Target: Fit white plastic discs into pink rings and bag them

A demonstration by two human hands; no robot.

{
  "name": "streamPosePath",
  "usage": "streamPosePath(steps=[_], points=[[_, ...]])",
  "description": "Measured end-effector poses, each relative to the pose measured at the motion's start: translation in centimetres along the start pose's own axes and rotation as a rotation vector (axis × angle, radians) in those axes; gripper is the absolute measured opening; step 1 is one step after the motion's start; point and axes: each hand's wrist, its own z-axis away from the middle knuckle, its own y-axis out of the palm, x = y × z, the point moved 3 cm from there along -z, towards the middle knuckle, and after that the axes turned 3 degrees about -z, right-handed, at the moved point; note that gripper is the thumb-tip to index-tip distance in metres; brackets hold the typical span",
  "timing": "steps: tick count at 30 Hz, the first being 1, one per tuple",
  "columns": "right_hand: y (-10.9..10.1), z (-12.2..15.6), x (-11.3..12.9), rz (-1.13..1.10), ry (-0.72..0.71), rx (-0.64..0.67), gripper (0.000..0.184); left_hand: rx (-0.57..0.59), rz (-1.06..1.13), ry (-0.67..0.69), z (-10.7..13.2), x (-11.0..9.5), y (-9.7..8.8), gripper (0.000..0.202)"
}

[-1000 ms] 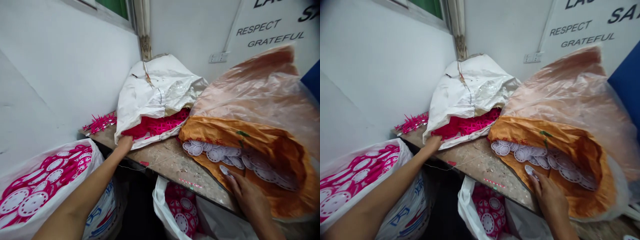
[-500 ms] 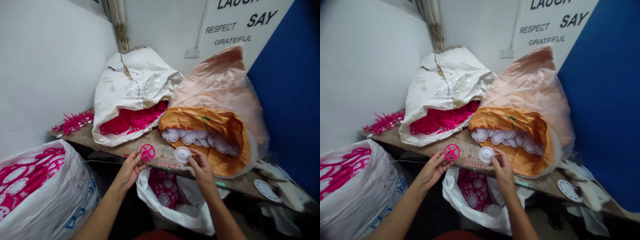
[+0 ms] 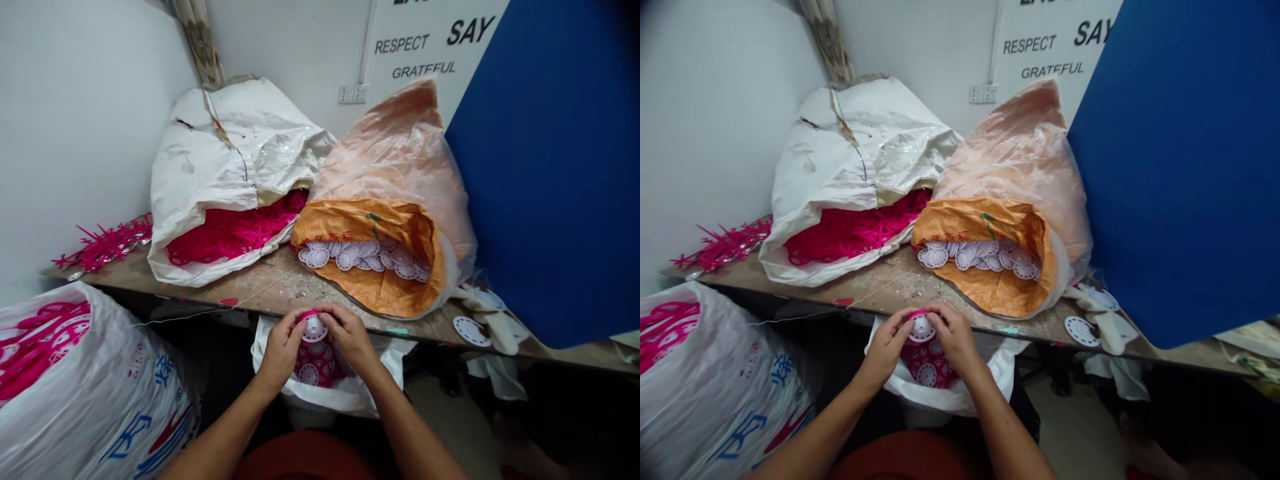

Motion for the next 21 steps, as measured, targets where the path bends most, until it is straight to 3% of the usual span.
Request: streamPosePath(steps=[2,5,9,15,17,20,21], points=[[-0.1,-0.2,-0.2,-0.068,0.049,0.011,0.019,-0.006,-0.004,0.006,0.1,-0.1,0.0,0.028],[-0.3,-0.1,-0.5,-0.217,0.175,-0.016,0.023,0.066,0.116,-0.092,0.2,0.1,0.1,0.040],[0.0,0.7,-0.5,-0.259,0.205,0.103,0.030,0.123,0.143,-0.195,0.7,0.4,0.0,0.045],[1.2,1.6,0.0,-0.031,0.080,0.120,0.033,-0.002,0.019,-0.138,1.1,1.4,-0.4,0.038],[1.4,1.0,0.4,-0.020,0.078,0.188,0.035,0.004,-0.004,-0.124,1.2,1.6,-0.7,0.037],[-0.6,-1.1,0.1,0.053,0.097,0.261,0.034,0.084,-0.139,0.000,1.3,1.3,-2.1,0.035],[-2.3,-2.2,-0.5,0.127,0.097,0.203,0.032,0.110,-0.236,0.062,1.2,1.0,-2.9,0.035]])
